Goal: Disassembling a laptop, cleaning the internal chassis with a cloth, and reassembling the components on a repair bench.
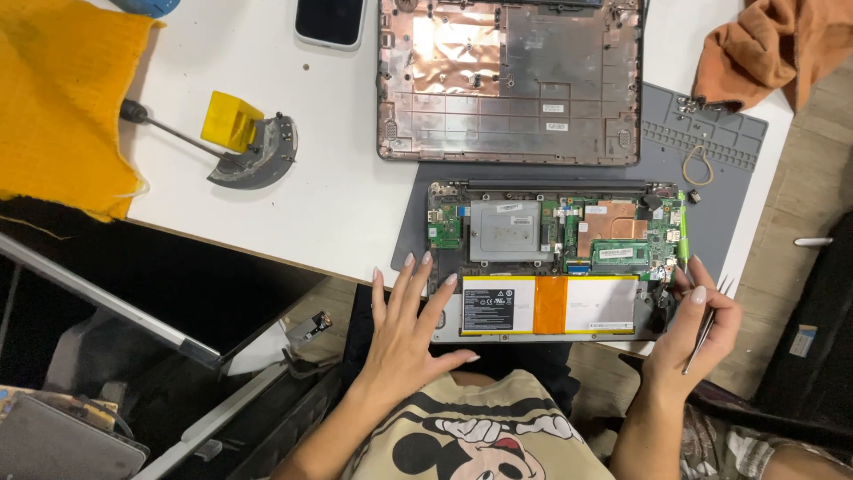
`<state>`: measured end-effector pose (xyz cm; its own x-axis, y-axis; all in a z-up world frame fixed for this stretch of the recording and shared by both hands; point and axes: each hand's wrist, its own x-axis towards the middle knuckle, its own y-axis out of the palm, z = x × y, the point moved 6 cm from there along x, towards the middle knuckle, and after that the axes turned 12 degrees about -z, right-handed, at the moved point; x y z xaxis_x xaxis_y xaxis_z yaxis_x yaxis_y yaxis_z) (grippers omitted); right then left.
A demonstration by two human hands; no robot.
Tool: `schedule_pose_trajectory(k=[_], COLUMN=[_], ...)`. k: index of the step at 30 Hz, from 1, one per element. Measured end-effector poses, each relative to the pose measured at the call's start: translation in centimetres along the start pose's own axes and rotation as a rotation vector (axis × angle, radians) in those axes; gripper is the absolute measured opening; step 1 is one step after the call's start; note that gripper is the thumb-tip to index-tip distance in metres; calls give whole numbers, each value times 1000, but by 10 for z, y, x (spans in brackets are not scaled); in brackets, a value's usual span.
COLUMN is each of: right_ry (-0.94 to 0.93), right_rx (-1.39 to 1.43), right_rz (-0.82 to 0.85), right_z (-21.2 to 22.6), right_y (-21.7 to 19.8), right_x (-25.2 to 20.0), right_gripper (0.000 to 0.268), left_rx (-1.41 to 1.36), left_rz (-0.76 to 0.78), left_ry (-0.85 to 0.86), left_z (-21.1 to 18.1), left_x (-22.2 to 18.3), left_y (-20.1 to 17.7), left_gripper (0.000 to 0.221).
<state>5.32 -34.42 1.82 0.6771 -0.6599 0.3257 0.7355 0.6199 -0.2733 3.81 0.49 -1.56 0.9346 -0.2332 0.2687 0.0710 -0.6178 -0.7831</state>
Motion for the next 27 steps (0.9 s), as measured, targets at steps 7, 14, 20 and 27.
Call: schedule_pose_trajectory(k=[7, 14, 20, 27], right_ry=[146, 435, 521, 503], right_rx=[136, 262, 384, 395], right_rz=[-87, -206, -192, -149], right_z=[-16, -36, -34, -35], right_y=[-10, -27, -25, -26], right_x=[0, 2, 0, 1], right_gripper=[29, 22, 18, 17], left_rx=[52, -19, -69, -68], left_rz=[-308, -335, -400, -433], left_ry=[116, 34, 45, 67], left_z=[7, 14, 8, 6], left_x=[-13, -15, -17, -18], left_y=[-7, -2, -3, 0], left_gripper=[93, 106, 89, 84])
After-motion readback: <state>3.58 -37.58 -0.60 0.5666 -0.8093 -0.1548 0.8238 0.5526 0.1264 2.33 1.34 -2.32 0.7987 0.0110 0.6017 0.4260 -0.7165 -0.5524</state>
